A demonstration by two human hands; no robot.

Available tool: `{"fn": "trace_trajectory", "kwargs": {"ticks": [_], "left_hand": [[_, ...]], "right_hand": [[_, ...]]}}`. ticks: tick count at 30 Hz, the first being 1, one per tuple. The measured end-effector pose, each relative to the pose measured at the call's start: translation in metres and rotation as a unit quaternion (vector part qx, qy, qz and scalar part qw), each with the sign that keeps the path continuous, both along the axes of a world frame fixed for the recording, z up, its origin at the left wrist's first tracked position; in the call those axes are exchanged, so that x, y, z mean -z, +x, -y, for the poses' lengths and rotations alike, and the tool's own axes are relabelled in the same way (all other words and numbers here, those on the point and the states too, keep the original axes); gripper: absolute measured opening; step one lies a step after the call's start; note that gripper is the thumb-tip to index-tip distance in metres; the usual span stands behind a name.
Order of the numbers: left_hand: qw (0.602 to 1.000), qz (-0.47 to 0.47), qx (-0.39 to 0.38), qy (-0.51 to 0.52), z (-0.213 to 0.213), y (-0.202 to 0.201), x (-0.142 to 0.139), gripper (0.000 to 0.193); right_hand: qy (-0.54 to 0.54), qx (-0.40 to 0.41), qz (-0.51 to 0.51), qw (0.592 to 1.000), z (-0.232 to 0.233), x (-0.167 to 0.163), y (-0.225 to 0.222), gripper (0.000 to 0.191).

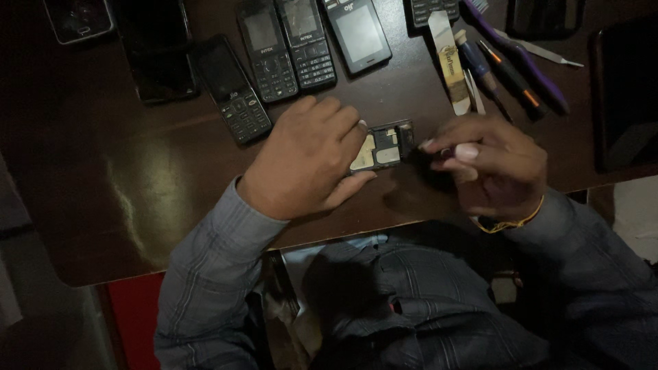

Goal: The person sits at a workbench covered with mobile phones and repair tools, holding an opened phone and working on its internal components by hand. They use a screwdriver on the phone, reposition it, and pick up a small bottle, applying something to the phone's internals while continuing to work on it.

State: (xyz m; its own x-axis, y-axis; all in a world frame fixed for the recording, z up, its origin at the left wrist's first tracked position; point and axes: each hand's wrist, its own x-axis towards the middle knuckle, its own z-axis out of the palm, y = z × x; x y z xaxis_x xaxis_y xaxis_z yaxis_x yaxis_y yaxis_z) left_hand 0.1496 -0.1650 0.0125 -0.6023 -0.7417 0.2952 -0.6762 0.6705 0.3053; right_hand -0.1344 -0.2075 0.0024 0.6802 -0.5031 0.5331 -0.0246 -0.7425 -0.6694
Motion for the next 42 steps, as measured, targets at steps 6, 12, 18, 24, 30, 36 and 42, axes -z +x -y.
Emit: {"fn": "trace_trajectory", "kwargs": {"ticks": [6, 12, 18, 24, 30, 36, 42], "left_hand": [[1.000, -0.007, 0.002, -0.011, 0.000, 0.002, -0.001, 0.054], [1.000, 0.004, -0.001, -0.008, 0.000, 0.000, 0.000, 0.051], [1.000, -0.002, 0.008, -0.005, 0.000, 0.001, -0.001, 0.051], [1.000, 0.005, 0.007, -0.002, 0.002, -0.002, 0.000, 0.052], [1.000, -0.008, 0.010, 0.004, 0.004, -0.002, 0.002, 0.053], [1.000, 0.000, 0.000, -0.002, 0.006, -0.006, 0.005, 0.052], [1.000, 0.009, -0.002, -0.004, 0.007, -0.007, 0.007, 0.053]], "right_hand": [[0.003, -0.019, -0.008, 1.000, 0.001, 0.002, -0.003, 0.054], [0.052, 0.016, -0.045, 0.997, -0.002, -0.002, -0.005, 0.061], [0.042, -0.035, -0.004, 0.998, 0.001, -0.002, -0.002, 0.057], [0.100, -0.033, 0.011, 0.994, 0.004, 0.002, -0.010, 0.061], [0.084, 0.049, -0.011, 0.995, 0.003, 0.003, -0.020, 0.055], [0.098, 0.104, 0.015, 0.990, 0.009, -0.001, -0.027, 0.054], [0.088, 0.121, -0.015, 0.989, 0.017, -0.001, -0.027, 0.056]]}}
